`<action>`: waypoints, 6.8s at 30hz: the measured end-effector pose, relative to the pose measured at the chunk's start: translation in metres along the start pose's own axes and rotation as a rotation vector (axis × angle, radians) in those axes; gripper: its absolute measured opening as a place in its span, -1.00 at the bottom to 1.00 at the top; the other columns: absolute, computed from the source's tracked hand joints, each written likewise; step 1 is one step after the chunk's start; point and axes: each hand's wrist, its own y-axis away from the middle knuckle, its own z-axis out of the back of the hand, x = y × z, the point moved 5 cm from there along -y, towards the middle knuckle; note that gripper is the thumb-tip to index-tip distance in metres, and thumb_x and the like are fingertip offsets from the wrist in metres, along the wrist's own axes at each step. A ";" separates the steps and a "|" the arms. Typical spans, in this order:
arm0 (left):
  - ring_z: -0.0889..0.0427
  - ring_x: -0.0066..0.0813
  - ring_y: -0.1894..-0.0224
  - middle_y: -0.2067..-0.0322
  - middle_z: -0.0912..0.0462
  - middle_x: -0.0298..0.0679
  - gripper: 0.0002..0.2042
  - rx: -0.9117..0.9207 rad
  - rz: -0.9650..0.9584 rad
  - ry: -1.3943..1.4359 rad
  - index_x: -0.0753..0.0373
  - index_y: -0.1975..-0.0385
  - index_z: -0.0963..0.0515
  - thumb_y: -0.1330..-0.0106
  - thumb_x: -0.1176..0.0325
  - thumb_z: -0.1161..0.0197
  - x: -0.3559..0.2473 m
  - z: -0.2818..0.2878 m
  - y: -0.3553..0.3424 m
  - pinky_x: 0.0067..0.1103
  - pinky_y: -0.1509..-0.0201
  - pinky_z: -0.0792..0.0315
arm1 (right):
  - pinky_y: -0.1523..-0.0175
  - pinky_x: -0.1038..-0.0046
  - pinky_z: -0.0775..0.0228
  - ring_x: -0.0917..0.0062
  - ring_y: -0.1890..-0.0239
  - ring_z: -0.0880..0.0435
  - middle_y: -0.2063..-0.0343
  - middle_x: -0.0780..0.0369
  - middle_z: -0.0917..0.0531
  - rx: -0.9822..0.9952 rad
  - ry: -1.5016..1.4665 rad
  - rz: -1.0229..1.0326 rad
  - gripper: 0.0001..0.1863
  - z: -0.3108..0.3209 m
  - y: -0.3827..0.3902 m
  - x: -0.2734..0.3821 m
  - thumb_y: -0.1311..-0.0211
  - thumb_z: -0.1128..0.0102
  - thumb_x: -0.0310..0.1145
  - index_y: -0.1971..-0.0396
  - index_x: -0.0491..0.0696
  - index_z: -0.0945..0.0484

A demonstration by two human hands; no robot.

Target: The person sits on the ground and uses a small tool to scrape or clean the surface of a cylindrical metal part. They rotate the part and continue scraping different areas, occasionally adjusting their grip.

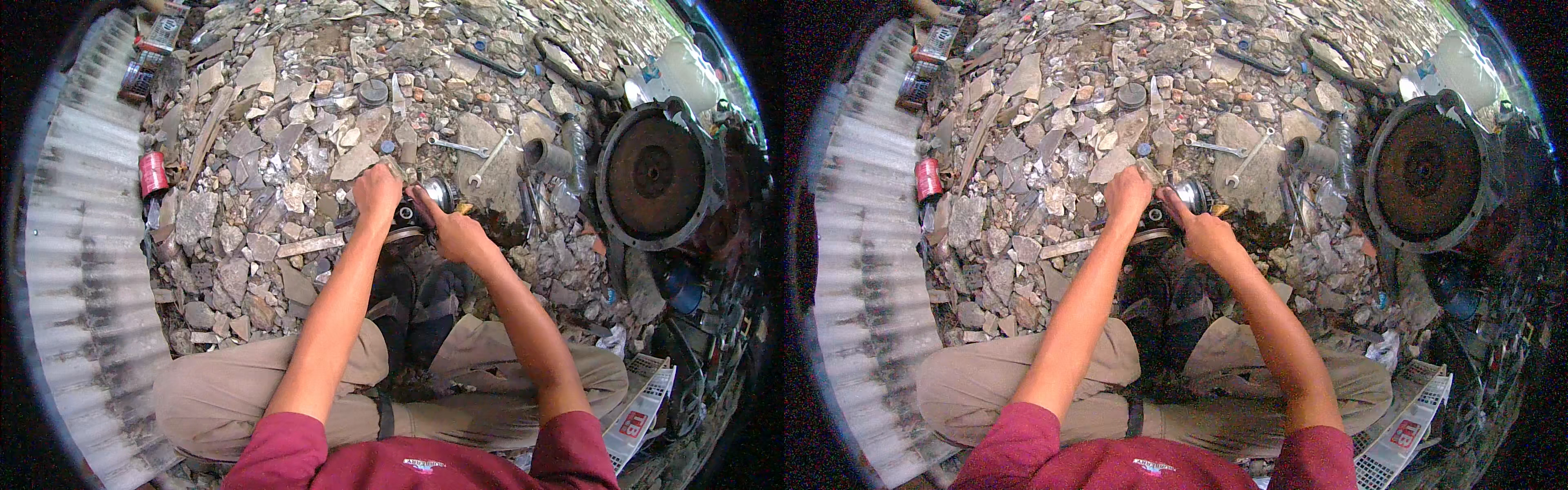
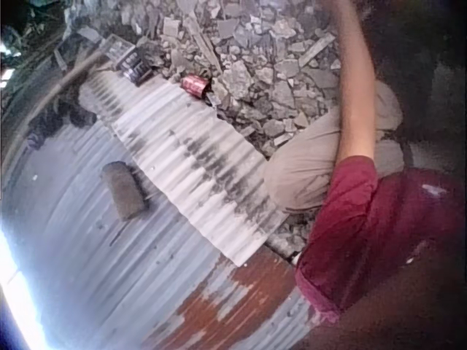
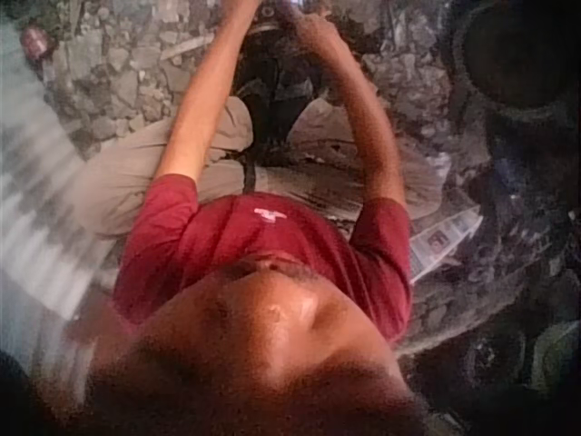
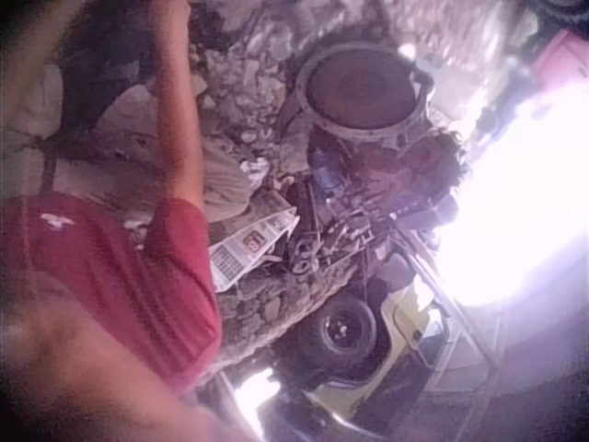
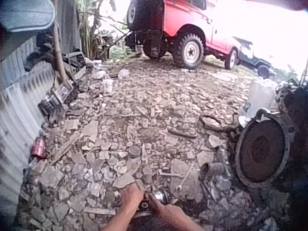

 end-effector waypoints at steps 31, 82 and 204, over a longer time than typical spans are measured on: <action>-0.70 0.16 0.17 0.30 -0.70 0.17 -0.69 0.067 -0.006 -0.016 0.34 0.32 -0.67 -0.26 0.19 -0.18 -0.004 -0.004 0.001 -0.12 0.04 -0.55 | 0.21 0.00 -0.54 -0.02 0.32 -0.72 0.34 -0.10 -0.70 0.058 0.057 -0.089 0.18 0.003 0.009 -0.006 0.00 -0.20 -0.54 -0.50 0.44 0.35; -0.68 0.00 0.06 0.19 -0.72 0.03 -0.52 0.333 -0.387 0.098 0.13 0.02 -0.67 -0.25 -0.11 -0.28 -0.020 0.046 0.026 -0.22 -0.08 -0.50 | 0.04 0.06 -0.49 -0.13 0.12 -0.63 0.26 -0.16 -0.65 -0.813 -0.415 -0.250 -0.62 -0.002 0.058 -0.111 -0.02 -0.39 -0.41 0.20 -0.26 -0.48; -0.72 0.06 0.34 0.45 -0.71 0.04 -0.36 -0.309 -0.002 0.384 0.37 0.38 -0.61 -0.06 -0.26 -0.41 0.031 0.038 0.051 -0.18 0.27 -0.53 | 0.03 -0.02 -0.27 0.02 0.02 -0.47 0.17 0.00 -0.55 -1.117 -0.195 -0.233 -0.69 0.015 -0.043 -0.030 -0.15 -0.37 -0.16 0.25 -0.09 -0.66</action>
